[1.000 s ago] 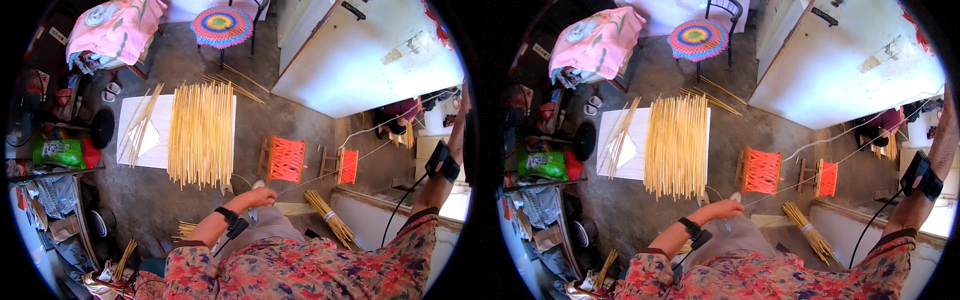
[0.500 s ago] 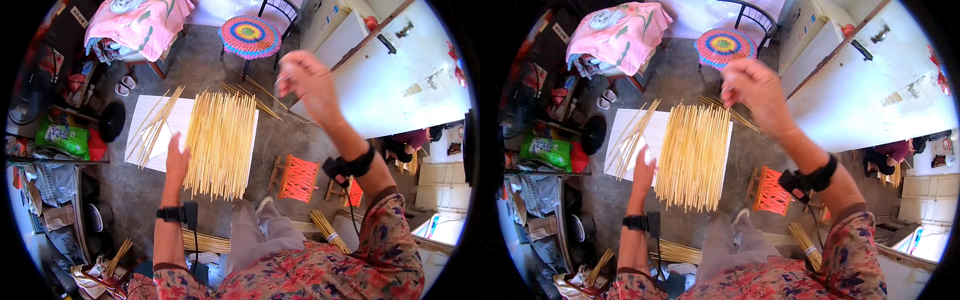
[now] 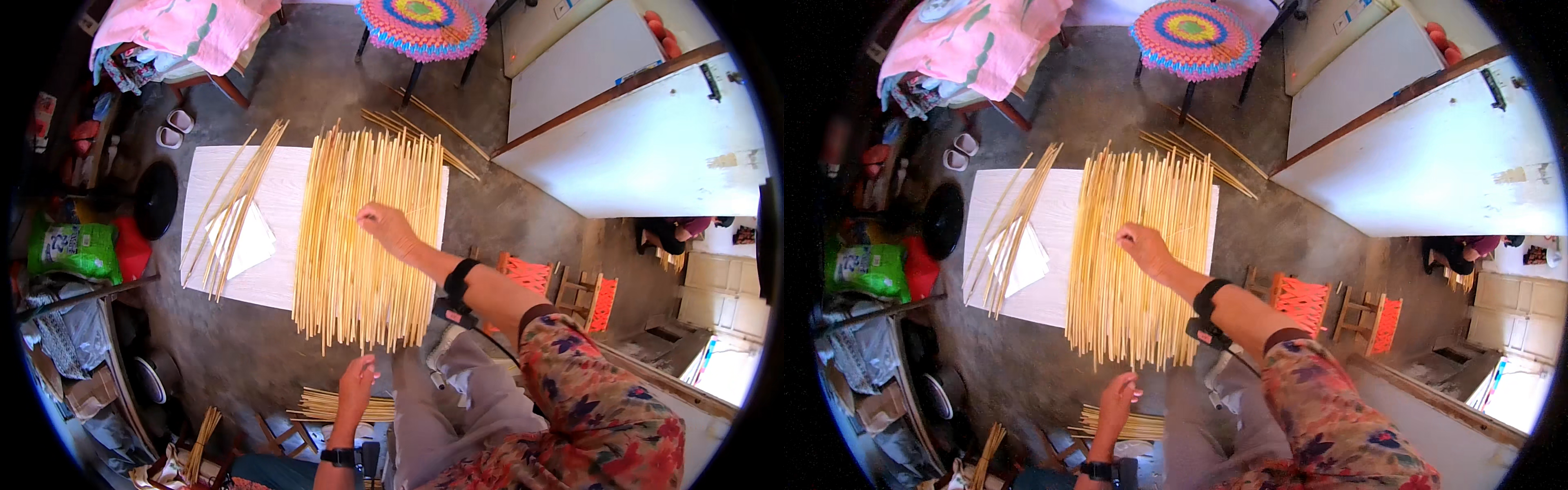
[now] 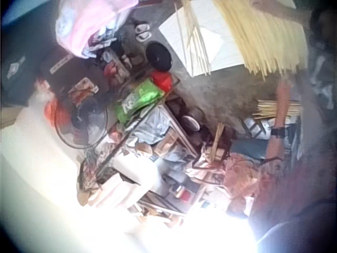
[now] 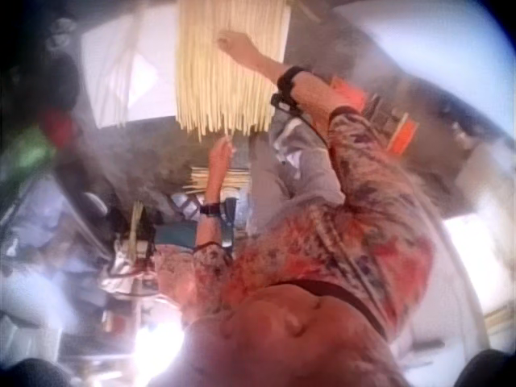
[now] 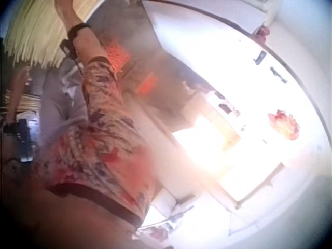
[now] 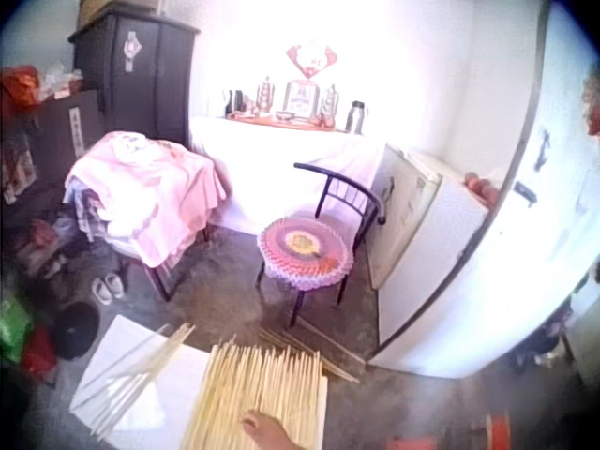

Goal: The person binds long wooden rods together using white string. They align a large group of rods on a table and tie string around them to secure them in a parallel arrangement.

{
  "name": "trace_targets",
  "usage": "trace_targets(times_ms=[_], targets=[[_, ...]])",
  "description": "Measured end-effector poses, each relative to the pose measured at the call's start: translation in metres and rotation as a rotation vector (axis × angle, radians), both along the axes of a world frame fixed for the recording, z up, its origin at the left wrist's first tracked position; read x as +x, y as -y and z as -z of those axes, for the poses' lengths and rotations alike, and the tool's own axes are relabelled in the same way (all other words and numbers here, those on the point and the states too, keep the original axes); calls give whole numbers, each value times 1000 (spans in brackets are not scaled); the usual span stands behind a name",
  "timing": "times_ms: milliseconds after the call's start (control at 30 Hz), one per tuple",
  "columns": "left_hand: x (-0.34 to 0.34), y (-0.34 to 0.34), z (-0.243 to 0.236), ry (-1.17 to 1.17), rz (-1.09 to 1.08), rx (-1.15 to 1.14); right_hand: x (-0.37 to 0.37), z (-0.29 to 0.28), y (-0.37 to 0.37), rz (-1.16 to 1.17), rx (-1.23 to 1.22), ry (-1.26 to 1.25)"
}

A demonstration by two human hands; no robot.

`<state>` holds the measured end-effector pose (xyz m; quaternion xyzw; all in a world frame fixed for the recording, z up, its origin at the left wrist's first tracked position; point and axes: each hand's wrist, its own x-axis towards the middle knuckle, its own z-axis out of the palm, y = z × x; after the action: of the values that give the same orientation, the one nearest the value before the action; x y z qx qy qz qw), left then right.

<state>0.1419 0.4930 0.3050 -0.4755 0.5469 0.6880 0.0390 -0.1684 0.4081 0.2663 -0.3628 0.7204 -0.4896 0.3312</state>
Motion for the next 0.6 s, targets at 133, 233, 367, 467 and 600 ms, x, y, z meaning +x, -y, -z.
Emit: trace_targets(times_ms=[133, 233, 367, 467, 600], targets=[[14, -6, 9, 43, 3, 8, 22, 71, -6, -39, 240, -208], [22, -15, 23, 63, -12, 33, 29, 109, -9, -37, 227, -176], [19, -21, 34, 52, -21, 70, 28, 137, -12, -113, 298, -274], [5, -13, 39, 72, 45, 68, 24, 153, -20, -134, 319, -316], [-14, -11, 39, 77, 88, 70, 23, 123, -52, -10, 178, -239]])
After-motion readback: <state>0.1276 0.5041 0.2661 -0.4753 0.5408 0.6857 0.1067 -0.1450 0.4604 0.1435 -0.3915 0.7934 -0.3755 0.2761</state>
